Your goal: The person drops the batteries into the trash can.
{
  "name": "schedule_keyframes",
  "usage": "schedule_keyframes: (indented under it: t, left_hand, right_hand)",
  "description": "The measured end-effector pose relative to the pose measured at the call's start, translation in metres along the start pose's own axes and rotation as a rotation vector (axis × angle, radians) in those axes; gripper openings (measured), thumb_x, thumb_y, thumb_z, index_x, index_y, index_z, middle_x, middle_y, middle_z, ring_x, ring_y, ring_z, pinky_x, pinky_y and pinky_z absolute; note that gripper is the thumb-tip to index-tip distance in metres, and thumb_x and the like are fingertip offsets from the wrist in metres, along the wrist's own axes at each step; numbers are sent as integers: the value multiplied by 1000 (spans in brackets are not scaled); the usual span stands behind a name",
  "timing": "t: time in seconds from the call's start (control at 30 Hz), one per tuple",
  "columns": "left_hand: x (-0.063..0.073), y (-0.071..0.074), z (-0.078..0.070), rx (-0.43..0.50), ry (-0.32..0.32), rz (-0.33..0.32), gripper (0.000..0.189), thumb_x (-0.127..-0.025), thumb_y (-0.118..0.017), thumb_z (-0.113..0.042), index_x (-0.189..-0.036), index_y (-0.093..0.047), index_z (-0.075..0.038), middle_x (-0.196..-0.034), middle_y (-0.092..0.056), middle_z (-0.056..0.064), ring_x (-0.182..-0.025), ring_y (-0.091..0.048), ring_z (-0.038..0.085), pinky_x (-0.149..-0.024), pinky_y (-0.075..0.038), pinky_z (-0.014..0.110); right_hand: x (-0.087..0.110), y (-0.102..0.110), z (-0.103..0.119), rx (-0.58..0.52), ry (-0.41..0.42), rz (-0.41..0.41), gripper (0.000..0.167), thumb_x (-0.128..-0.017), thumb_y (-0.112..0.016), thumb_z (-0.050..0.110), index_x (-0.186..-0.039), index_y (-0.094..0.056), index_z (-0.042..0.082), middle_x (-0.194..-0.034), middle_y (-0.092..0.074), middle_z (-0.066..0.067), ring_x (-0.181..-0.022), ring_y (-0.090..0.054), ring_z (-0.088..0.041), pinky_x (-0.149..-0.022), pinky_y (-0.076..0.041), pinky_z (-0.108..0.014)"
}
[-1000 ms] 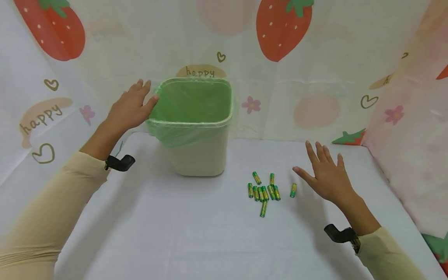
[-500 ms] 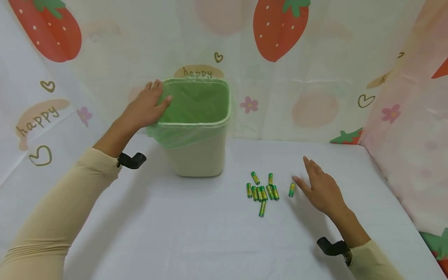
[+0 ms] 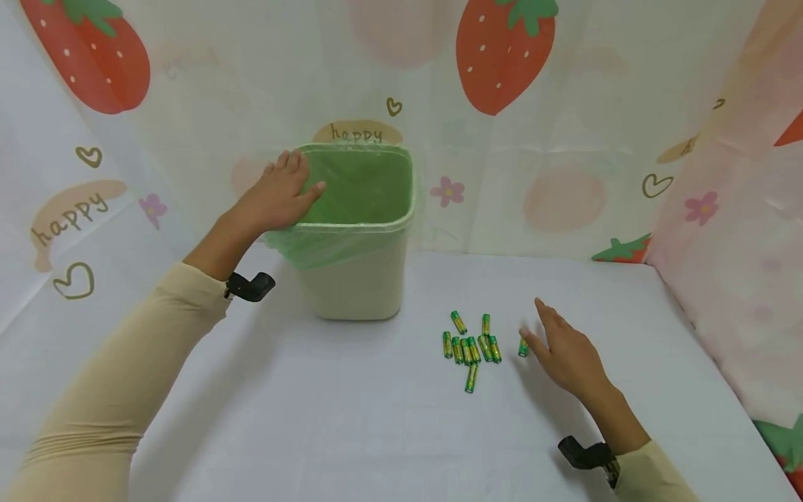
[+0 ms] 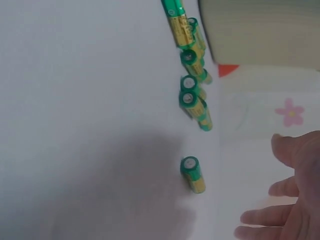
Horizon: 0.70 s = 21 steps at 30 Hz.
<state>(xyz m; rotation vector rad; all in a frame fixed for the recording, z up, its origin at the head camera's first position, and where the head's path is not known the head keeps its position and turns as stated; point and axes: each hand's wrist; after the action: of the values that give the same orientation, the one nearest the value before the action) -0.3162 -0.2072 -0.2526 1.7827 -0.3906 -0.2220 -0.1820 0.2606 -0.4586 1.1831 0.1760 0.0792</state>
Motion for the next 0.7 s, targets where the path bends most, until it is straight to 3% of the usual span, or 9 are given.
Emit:
schedule_keyframes:
  t: [0.3,0.53,0.7]
  left_hand:
    - [-4,-3,3,-56,8,17,76,-112,-21,-42,-155,6,14,-163,11,33,-152,12,44,-123,3,57]
    - [-2,-4,1,-75,28,12,76,-112,-22,-41,-155,5,16,-163,8,34,-153,8,44,-124,-1,56]
    - [-1,-5,0,-77,37,5,77,-112,-23,-43,-155,3,16,-163,7,34,-153,7,44,-124,-2,55]
  right_hand:
    - [0,-12,0,-30,-41,-15,72,-103,-61,29,-157,-27,-5,-145,-47,-35,-130,-49,-52,-99,-45,-66]
    - [-2,-24,-3,-34,-82,-67,73,-96,-71,24,-151,-36,-9,-118,-65,-31,-104,-64,-45,-78,-55,-57]
    - [-5,-31,-6,-40,-102,-96,69,-93,-76,23,-143,-43,-10,-103,-66,-25,-78,-60,-31,-59,-50,-41]
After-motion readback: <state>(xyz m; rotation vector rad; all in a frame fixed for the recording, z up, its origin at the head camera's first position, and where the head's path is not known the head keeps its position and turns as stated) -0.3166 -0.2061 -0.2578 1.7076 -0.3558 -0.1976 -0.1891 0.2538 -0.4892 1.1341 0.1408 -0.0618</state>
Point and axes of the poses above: each hand's wrist, its own x-axis away from the middle knuckle, its own y-axis out of the back of the hand, z = x × y
